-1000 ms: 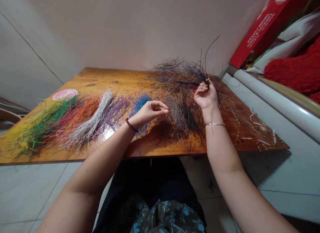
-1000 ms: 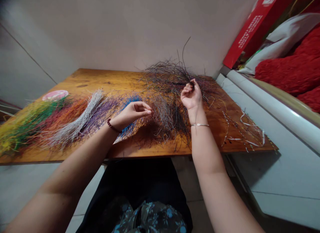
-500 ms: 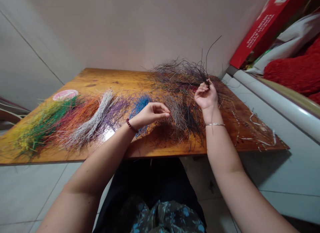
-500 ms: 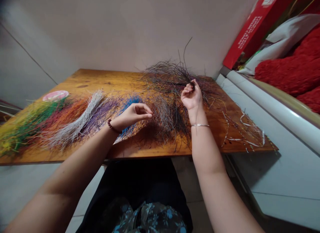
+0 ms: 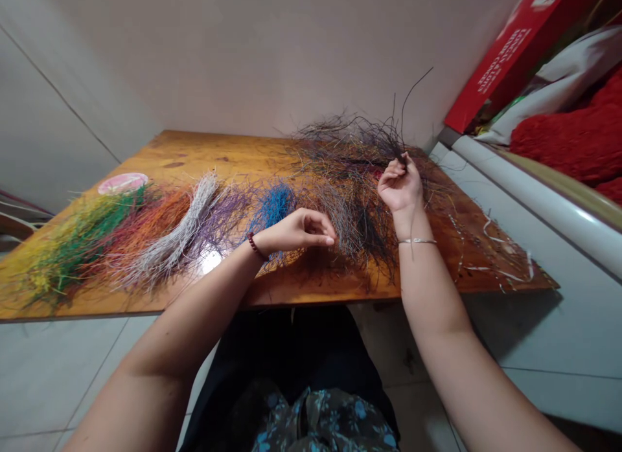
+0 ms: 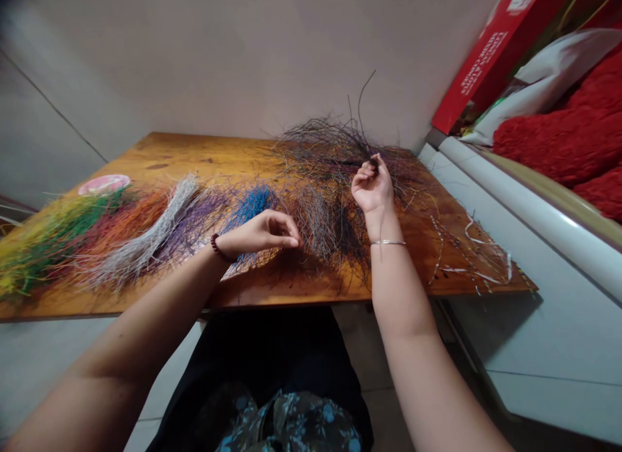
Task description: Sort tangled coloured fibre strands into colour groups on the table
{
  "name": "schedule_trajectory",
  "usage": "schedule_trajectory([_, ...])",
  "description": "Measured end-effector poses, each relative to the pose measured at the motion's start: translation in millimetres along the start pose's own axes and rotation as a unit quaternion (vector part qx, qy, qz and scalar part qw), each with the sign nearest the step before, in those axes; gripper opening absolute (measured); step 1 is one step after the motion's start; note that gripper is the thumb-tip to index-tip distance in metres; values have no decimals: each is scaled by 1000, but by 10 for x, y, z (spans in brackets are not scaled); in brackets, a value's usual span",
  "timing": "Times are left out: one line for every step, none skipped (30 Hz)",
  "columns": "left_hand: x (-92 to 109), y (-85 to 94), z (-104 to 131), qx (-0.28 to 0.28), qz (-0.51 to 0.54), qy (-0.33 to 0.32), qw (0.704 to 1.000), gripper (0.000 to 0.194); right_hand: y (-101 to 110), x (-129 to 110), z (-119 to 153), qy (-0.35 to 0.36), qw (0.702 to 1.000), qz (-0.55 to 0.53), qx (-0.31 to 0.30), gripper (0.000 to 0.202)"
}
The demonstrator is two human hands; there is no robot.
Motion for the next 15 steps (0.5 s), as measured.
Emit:
schedule_trajectory([16, 85, -3, 52, -26, -10, 998, 33, -1, -5, -1, 4, 1000, 9, -2, 22])
schedule_trajectory([30, 166, 1, 103, -62, -15, 993, 31, -1, -11, -3, 7, 1000, 17, -3, 22])
schedule_trajectory([42, 236, 9, 147, -104, -17, 984, 30, -1, -15, -5, 10, 1000, 24, -3, 22])
schedule_trajectory([49, 291, 19, 182, -144, -14, 973, 29, -1, -17, -6, 11, 1000, 28, -3, 21])
schedule_trajectory([51, 332, 27, 208, -179, -10, 962, 29, 0, -16, -6, 11, 1000, 29, -2, 21])
schedule_trajectory([46, 364, 33, 228, -206, -5, 952, 30, 2, -13, -6, 9, 1000, 27, 2, 21])
schedule_trajectory([38, 392, 39, 244, -226, -2, 943, 32, 7, -7, -3, 5, 1000, 22, 9, 22])
schedule_trajectory([24, 419, 45, 259, -242, 0, 935, 34, 14, 0, 0, 2, 1000, 17, 18, 22])
schedule_trajectory([6, 445, 52, 273, -256, 4, 927, 35, 23, 7, 4, -2, 1000, 10, 28, 22])
schedule_trajectory([-17, 470, 58, 285, -269, 8, 920, 34, 29, 14, 9, -6, 999, 3, 36, 23])
schedule_trajectory([-41, 491, 61, 292, -277, 13, 915, 32, 30, 20, 14, -8, 999, -5, 40, 23])
schedule_trajectory([-63, 506, 63, 297, -280, 17, 913, 30, 26, 23, 17, -10, 999, -12, 41, 23])
schedule_trajectory([-80, 516, 63, 299, -279, 20, 913, 28, 19, 24, 19, -10, 999, -15, 37, 22])
schedule_trajectory([-88, 520, 63, 299, -273, 19, 914, 27, 12, 21, 20, -9, 999, -13, 33, 22])
schedule_trajectory([-84, 516, 64, 298, -265, 15, 917, 26, 7, 17, 20, -7, 1000, -8, 29, 22])
Point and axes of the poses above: each hand's wrist, its own z-axis away from the middle knuckle, its own y-axis out of the back of the hand, x = y × z, the point moved 8 cm from there along -z, towards the middle knuckle, and after that the axes turned 3 degrees about y, right-handed, at the moved point
